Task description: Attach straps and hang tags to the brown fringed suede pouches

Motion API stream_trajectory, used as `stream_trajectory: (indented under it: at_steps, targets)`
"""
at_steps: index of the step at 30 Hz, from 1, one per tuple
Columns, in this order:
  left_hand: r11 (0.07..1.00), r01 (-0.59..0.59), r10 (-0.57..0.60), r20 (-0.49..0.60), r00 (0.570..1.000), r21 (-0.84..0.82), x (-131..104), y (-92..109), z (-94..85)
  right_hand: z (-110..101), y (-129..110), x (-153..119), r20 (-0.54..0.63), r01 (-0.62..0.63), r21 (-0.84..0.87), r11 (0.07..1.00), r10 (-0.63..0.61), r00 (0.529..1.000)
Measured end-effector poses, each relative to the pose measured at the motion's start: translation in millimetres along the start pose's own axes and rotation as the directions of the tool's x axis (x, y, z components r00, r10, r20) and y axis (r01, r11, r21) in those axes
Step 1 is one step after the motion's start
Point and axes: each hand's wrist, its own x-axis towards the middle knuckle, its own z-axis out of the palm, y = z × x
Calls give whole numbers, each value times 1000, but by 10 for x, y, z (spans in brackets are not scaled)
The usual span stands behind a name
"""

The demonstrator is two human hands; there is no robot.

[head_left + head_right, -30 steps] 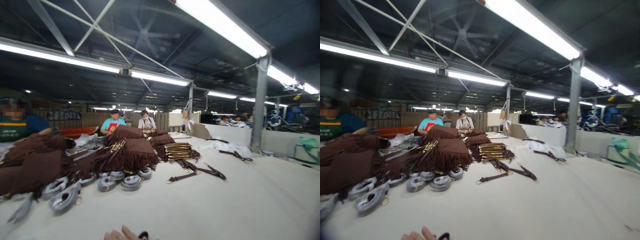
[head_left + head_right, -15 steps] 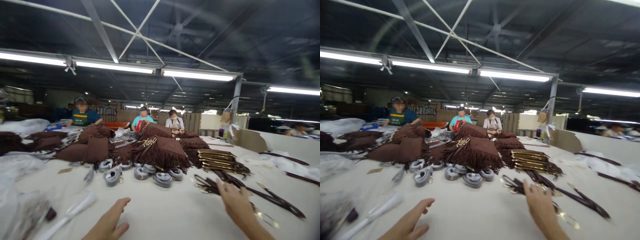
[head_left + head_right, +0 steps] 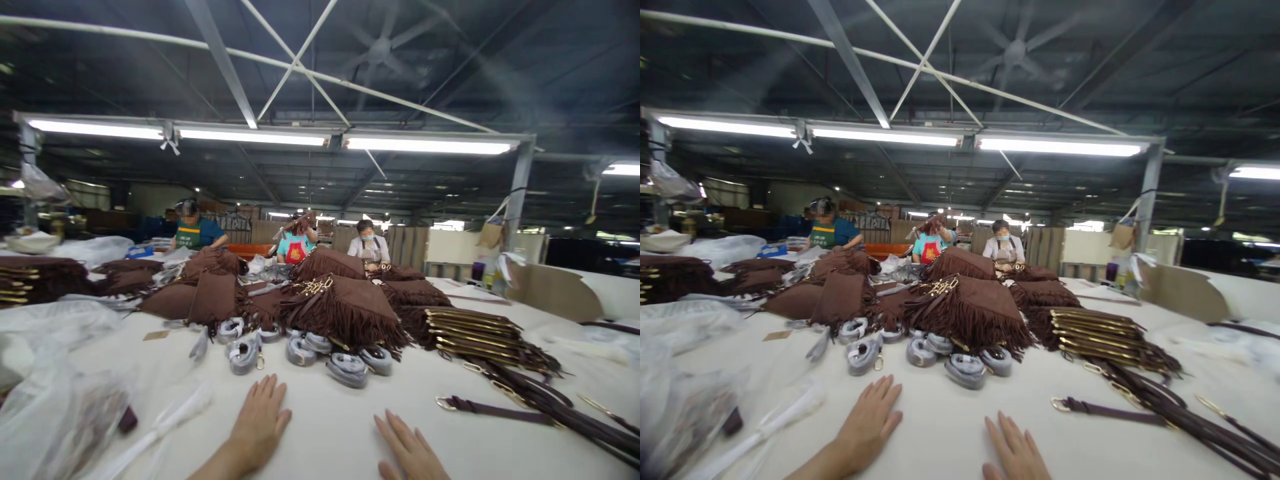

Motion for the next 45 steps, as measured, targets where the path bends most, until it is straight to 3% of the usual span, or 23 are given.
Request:
stream_trajectory:
  at_steps: [3,6,10,14,20,23,26,29,33,39,42,45]
  targets:
    - [1000,26,-26,-34,999,-8,152,78,18,5,32,99,-52,-2,-10,1000,2,999]
    - [997,68,-71,-95,993,-29,264,116,58,149,108,308,-185,51,-36,998,-57,981]
    - [994,49,-65,-162,985,-99,312,113,129,417,127,795,-402,25,-74,997,-53,914]
    - [989,93,-113,-195,974,-112,305,102,177,472,41,1219,-463,67,-106,992,-108,880]
    - [983,169,-184,-369,911,-73,406,-25,122,102,-22,1189,-559,218,-34,975,-199,805]
    - [978,208,-198,-370,908,-12,643,-188,-1,33,191,1147,-658,147,-27,989,-128,742]
    - [975,221,-203,-349,915,10,996,-329,-130,143,498,1220,-699,58,-70,996,-90,709]
    - [970,241,-226,-309,924,13,1352,-367,-192,257,671,1309,-658,50,-105,993,-107,746]
    - [941,339,-334,-257,907,-26,1700,-259,-158,128,569,1315,-593,9,-27,1000,-23,805]
    - [925,365,-380,-194,904,-110,1890,-132,-143,-310,95,1220,-426,153,152,976,-75,901]
    - [948,299,-314,-178,933,-106,1847,-147,-167,-438,-248,1159,-253,206,326,923,-124,959]
    - [975,215,-222,-130,966,-65,1750,-157,-180,-466,-613,1120,-107,223,525,821,-196,975]
